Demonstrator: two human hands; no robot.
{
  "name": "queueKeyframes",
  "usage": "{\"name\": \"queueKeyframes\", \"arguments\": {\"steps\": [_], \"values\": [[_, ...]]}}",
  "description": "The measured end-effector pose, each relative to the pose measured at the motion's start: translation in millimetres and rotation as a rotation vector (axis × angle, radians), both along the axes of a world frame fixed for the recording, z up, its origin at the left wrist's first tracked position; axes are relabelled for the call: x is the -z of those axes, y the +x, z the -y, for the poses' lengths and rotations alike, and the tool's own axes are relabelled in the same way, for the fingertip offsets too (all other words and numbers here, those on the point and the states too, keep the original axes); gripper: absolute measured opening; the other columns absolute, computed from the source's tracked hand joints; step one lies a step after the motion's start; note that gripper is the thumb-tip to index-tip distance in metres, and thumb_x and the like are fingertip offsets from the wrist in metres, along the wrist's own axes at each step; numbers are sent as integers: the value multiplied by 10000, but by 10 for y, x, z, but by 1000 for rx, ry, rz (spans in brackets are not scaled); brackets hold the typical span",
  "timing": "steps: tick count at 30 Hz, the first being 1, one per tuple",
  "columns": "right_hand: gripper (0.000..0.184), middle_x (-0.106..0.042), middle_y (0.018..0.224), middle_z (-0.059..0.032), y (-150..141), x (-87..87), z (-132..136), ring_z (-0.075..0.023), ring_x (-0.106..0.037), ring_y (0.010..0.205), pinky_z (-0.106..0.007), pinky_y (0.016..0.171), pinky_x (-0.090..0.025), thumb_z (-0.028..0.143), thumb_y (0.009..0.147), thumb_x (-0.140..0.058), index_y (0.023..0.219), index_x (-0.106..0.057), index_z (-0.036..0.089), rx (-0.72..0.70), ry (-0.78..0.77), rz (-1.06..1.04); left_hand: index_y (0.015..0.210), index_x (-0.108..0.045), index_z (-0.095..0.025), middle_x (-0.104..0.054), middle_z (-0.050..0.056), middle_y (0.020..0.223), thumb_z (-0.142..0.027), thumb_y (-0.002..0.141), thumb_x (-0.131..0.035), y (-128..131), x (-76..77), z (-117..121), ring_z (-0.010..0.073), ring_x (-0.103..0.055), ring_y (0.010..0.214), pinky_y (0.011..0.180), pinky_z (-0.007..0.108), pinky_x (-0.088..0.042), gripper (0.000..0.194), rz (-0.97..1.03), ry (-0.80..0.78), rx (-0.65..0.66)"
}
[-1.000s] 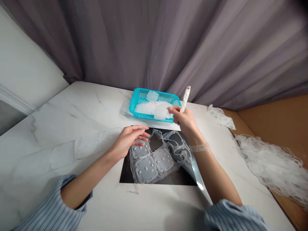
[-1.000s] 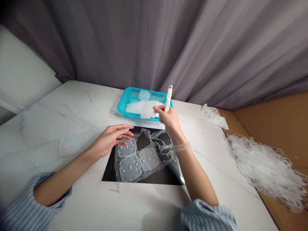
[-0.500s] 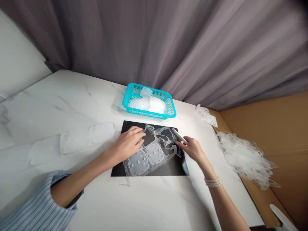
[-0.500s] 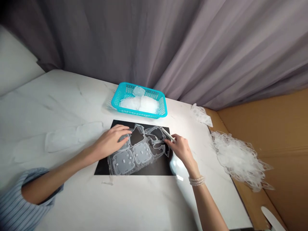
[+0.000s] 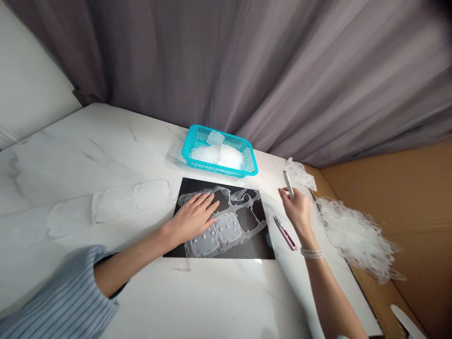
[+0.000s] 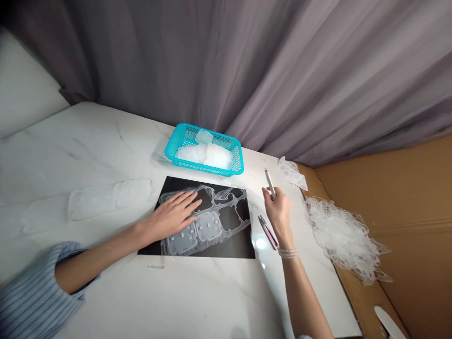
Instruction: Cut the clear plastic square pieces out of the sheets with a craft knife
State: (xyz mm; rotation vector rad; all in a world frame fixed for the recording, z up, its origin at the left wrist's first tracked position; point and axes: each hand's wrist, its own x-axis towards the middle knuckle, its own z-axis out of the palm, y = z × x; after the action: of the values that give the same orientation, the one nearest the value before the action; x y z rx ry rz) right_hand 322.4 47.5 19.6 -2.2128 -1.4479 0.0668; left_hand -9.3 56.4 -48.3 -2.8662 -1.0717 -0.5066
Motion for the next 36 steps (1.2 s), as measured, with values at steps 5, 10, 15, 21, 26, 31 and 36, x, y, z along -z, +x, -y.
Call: {"name": "queueKeyframes", "arguments": {"steps": [5, 10, 15, 21, 26, 31, 36], "values": [[752, -663, 742, -89, -675, 6, 534, -208, -627, 681, -308, 639, -440, 660, 960, -111, 901, -672, 163, -127, 76, -571, 1365, -523, -95, -537, 196, 1418, -307, 985, -466, 5, 24, -34, 315, -487, 1335, 1098, 466, -396, 440, 43, -18, -55], [426, -511, 578, 37, -1360, 135, 875, -140, -492, 515, -264, 529, -405, 588, 983, -353, 882, -550, 224, -238, 21, -795, 1229, -608, -97, -639, 151, 1290, -148, 958, -463, -98, -62, 162, 270, -554, 1258, 1103, 442, -396, 311, 80, 114, 230], [219, -657, 754, -8, -1531, 284, 900, -153, -608, 682, -262, 632, -476, 426, 926, -601, 973, -593, 212, -386, -43, -797, 1169, -630, -96, -669, 132, 1235, -236, 957, -504, -227, -23, 408, 274, -588, 1198, 1087, 444, -415, 283, 106, 118, 371], [197, -646, 730, -9, -1551, 335, 971, -132, -548, 629, -259, 614, -423, 329, 977, -520, 860, -613, 201, -490, -43, -516, 1205, -595, -141, -606, 117, 1344, -267, 967, -481, -261, -29, 431, 277, -544, 1253, 1108, 465, -385, 292, 58, 45, 360], [177, -625, 722, -11, -1589, 348, 954, -123, -525, 590, -253, 582, -407, 272, 983, -489, 855, -582, 193, -541, -36, -382, 1250, -569, -160, -594, 105, 1360, -258, 966, -469, -257, -87, 427, 266, -550, 1240, 1101, 448, -385, 317, 24, 11, 346], [174, -635, 725, -20, -1630, 363, 905, -135, -548, 585, -259, 580, -423, 245, 982, -472, 854, -579, 197, -531, -10, -320, 1258, -570, -157, -595, 121, 1360, -263, 950, -496, -254, -69, 428, 270, -544, 1248, 1098, 444, -381, 333, 23, 21, 342], [151, -639, 737, -39, -1702, 337, 953, -164, -589, 607, -283, 592, -451, 197, 966, -470, 835, -543, 210, -521, 15, -194, 1235, -592, -166, -608, 115, 1350, -263, 927, -538, -251, -67, 416, 265, -556, 1239, 1090, 430, -388, 327, 39, 24, 338]]}}
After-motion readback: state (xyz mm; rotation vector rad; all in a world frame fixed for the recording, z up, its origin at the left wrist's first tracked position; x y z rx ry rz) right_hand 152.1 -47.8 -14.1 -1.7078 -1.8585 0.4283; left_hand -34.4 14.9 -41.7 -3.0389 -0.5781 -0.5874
